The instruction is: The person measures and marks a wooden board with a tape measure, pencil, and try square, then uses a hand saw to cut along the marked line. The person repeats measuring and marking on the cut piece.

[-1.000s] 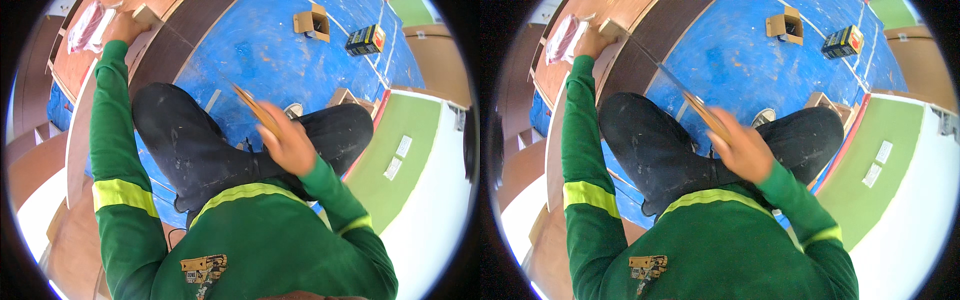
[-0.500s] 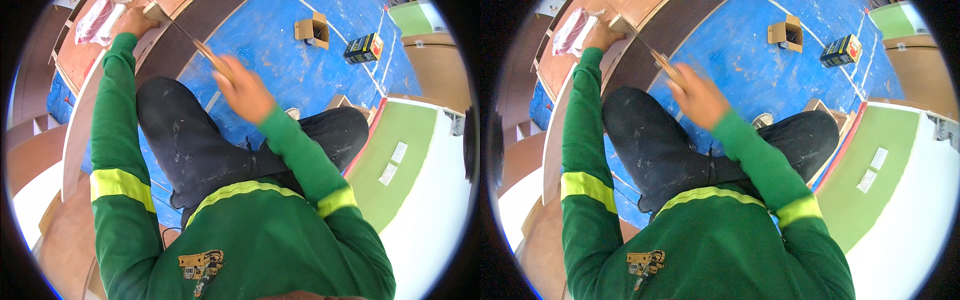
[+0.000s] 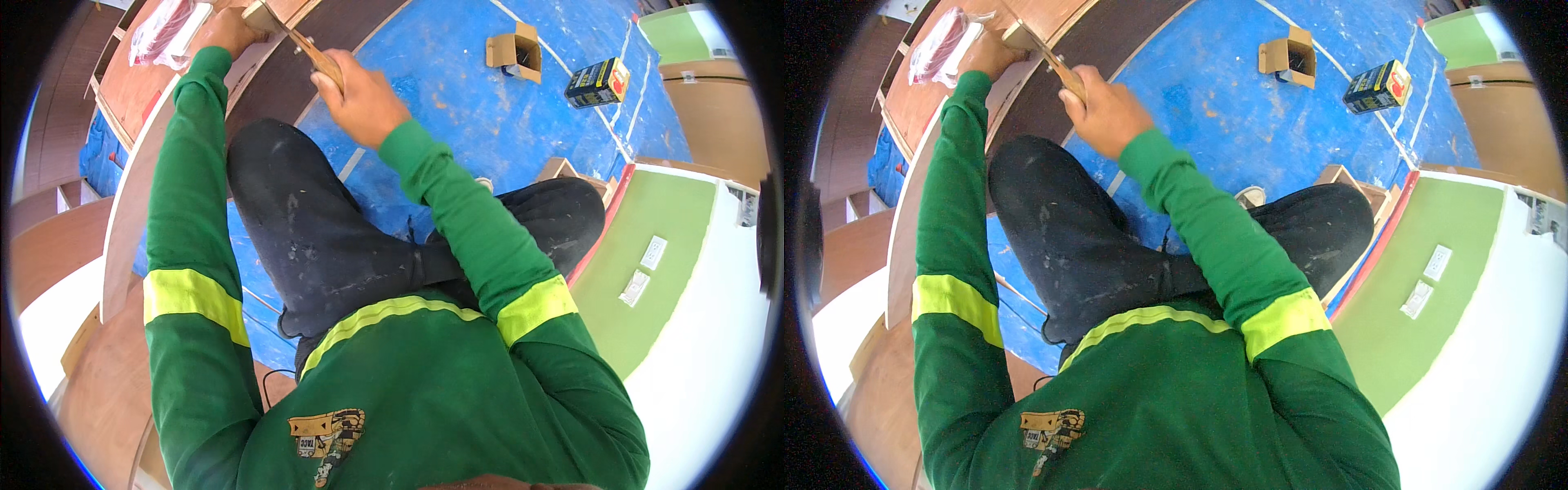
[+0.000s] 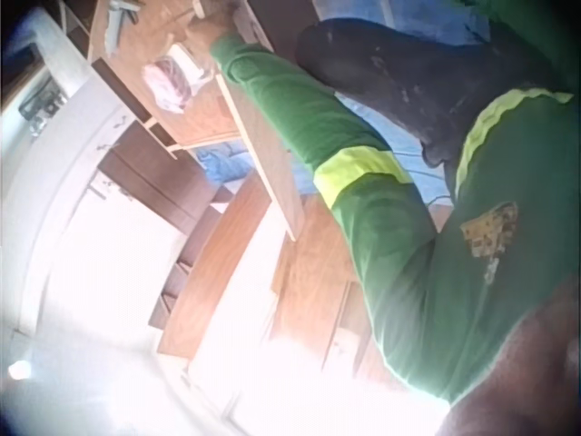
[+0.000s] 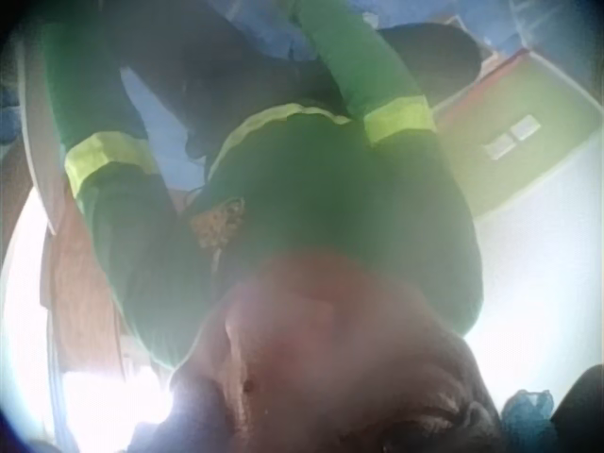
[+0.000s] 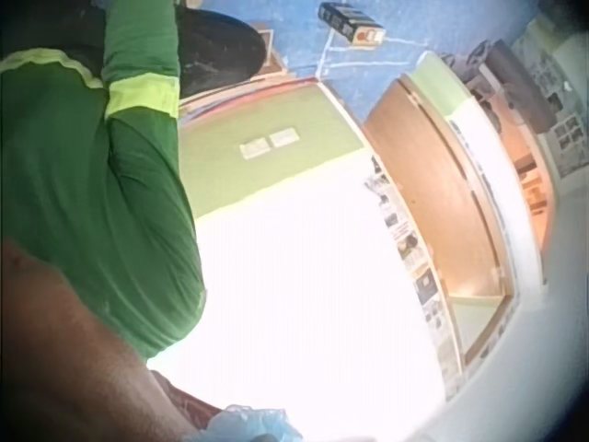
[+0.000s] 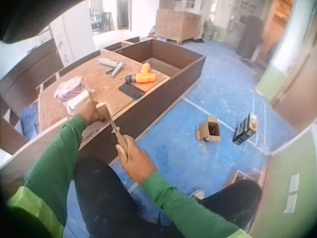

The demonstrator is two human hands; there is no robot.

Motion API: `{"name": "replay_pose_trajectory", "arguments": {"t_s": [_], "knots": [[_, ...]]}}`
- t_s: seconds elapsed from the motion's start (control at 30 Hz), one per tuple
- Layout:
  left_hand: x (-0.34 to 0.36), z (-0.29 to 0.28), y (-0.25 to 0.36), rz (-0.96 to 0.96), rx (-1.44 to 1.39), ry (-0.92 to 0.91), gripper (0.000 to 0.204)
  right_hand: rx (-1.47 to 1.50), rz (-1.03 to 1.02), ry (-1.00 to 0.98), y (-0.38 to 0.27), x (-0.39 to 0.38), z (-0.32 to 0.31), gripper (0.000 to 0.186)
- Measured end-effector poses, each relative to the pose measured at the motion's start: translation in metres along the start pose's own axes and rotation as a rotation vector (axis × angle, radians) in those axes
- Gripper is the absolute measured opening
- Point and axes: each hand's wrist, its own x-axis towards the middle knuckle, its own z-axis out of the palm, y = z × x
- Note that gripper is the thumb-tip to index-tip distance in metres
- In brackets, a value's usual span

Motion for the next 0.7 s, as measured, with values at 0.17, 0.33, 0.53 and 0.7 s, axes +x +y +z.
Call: {"name": "replay_pose_trajectory", "arguments": {"t_s": [0.17, 0.33, 0.53, 0.7], "knots": [[-0.01, 0.01, -0.017, 0.007, -0.017, 0.053, 0.066, 0.006, 0.056, -0.031, -0.008, -0.153, -0.065, 0.052], [-0.032, -0.02, 0.015, -0.045, 0.044, 0.022, 0.062, -0.018, 0.153, -0.102, -0.026, -0.188, -0.096, 0.055], [0.001, -0.007, 0.008, 0.012, 0.05, 0.074, 0.065, -0.039, -0.094, 0.078, 0.01, 0.017, 0.01, 0.043], [-0.012, 0.007, -0.009, -0.048, 0.028, 0.07, 0.066, 0.08, -0.045, 0.019, 0.001, -0.077, -0.029, 0.04]]}}
